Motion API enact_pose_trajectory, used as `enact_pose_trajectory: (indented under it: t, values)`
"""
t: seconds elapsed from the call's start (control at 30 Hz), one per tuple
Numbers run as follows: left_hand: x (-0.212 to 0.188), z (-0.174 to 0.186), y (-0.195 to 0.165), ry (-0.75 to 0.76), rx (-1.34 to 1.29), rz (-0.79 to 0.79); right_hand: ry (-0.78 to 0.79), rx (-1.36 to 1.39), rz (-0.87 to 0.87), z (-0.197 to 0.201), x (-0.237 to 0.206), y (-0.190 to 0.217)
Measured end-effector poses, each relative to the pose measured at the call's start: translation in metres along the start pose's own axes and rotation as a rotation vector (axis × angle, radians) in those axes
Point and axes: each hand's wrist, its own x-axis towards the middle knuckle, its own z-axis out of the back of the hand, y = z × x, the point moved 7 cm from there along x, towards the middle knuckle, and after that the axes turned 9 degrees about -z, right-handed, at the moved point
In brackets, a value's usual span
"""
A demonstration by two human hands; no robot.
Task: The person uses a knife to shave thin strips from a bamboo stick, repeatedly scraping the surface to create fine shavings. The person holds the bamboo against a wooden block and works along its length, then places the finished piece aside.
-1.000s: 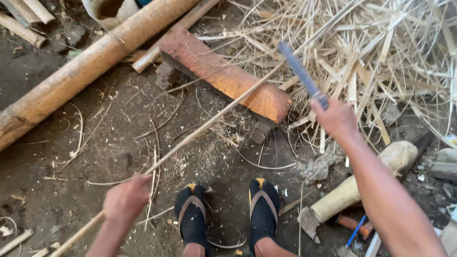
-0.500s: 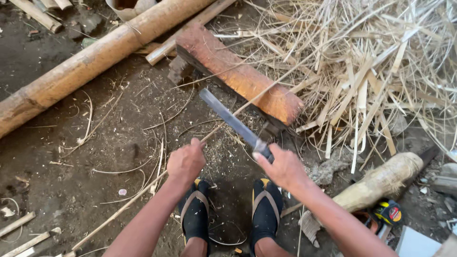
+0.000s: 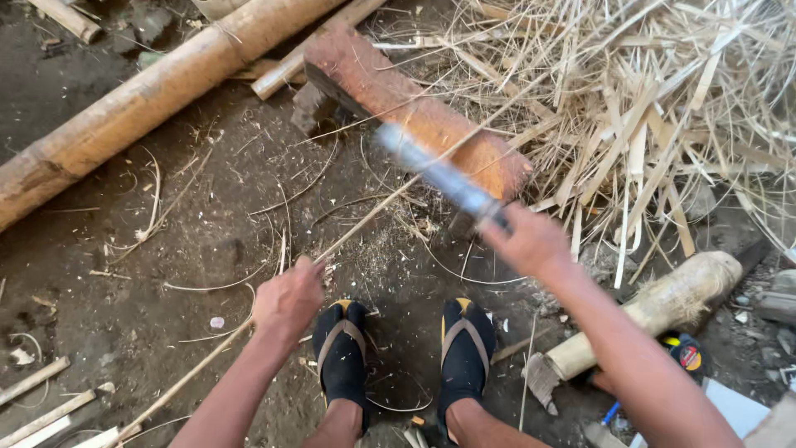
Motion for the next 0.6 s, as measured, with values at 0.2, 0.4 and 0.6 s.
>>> enact_pose_trajectory:
  t: [0.2, 0.4, 0.6]
  values:
    - [-0.001, -0.005, 0.028, -0.028, 0.079, 0.003, -0.025, 0.075, -0.058, 0.016, 0.014, -0.012]
    - [-0.020, -0.014, 0.073, 0.050, 0.140, 0.090, 0.010, -0.042, 0.135, 0.008, 0.019, -0.009]
    - [-0.020, -0.019, 0.117, 0.002, 0.247, 0.081, -0.122, 0.293, -0.406, 0.059, 0.052, -0.080]
